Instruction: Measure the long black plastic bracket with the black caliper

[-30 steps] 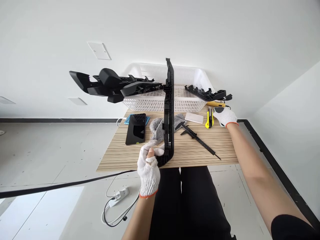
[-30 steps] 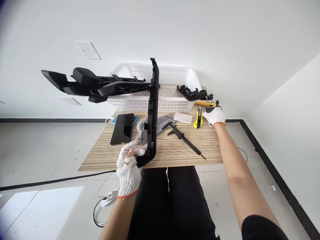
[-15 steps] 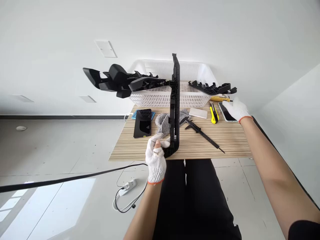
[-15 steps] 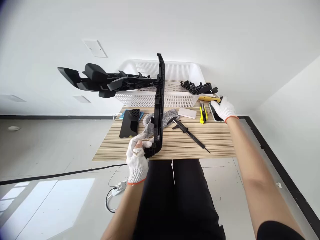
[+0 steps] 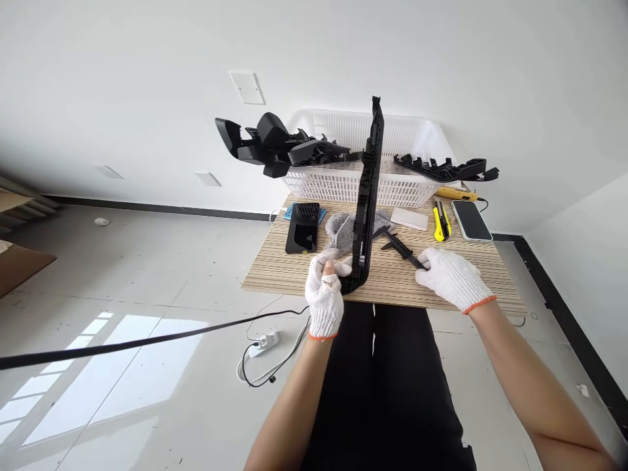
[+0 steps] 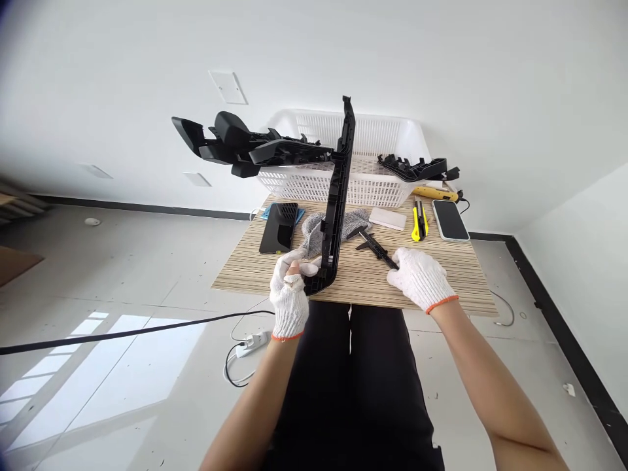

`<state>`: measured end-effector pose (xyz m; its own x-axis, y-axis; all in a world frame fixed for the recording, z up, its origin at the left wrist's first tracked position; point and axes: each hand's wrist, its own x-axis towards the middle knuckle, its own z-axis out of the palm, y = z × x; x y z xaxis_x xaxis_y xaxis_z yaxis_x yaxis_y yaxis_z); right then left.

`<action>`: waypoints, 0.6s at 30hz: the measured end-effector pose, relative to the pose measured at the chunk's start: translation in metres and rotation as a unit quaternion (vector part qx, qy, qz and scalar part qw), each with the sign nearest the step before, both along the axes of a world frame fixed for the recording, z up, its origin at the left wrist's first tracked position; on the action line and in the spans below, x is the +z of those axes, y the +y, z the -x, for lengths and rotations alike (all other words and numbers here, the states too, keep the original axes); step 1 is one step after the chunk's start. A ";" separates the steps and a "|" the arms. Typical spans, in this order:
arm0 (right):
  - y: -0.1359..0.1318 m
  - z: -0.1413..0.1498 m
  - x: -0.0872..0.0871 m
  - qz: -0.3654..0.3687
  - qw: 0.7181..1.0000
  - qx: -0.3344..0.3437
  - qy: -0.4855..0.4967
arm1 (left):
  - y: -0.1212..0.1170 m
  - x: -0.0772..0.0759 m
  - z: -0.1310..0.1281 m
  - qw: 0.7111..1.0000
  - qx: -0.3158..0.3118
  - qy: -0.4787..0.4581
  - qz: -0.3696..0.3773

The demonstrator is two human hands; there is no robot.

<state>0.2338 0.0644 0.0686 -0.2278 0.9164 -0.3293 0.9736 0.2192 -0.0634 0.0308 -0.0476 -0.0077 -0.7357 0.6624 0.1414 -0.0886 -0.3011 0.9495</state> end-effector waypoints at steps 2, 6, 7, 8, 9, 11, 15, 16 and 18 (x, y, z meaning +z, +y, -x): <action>0.001 0.001 0.002 0.008 1.000 0.005 -0.018 | 0.000 -0.002 -0.002 1.000 0.009 0.007 -0.015; -0.001 -0.011 0.002 0.016 0.999 0.028 0.014 | 0.000 -0.006 -0.003 0.999 0.017 0.022 -0.018; -0.002 -0.017 0.002 0.009 0.999 0.032 0.039 | -0.001 -0.006 -0.003 0.999 0.011 0.022 -0.021; -0.003 -0.024 0.002 -0.001 0.997 0.033 0.068 | -0.001 -0.007 -0.003 0.999 0.005 0.023 -0.023; -0.005 -0.031 0.001 -0.013 0.994 0.032 0.099 | -0.001 -0.007 -0.003 0.999 0.001 0.024 -0.023; -0.011 -0.045 0.001 -0.039 0.987 0.027 0.155 | -0.002 -0.008 -0.002 0.999 -0.004 0.028 -0.020; -0.025 -0.063 0.003 -0.070 0.971 0.026 0.228 | -0.003 -0.007 -0.002 0.999 -0.007 0.034 -0.008; -0.028 -0.064 0.004 -0.075 0.967 0.029 0.241 | -0.003 -0.007 -0.002 0.999 -0.005 0.037 -0.004; -0.031 -0.063 0.004 -0.083 0.964 0.039 0.249 | -0.003 -0.006 -0.002 0.999 -0.002 0.041 0.005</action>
<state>0.2963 0.0337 0.0725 -0.3896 0.9209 -0.0122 0.8120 0.3373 -0.4763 0.0329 -0.0509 -0.0136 -0.7195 0.6667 0.1945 -0.0113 -0.2913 0.9566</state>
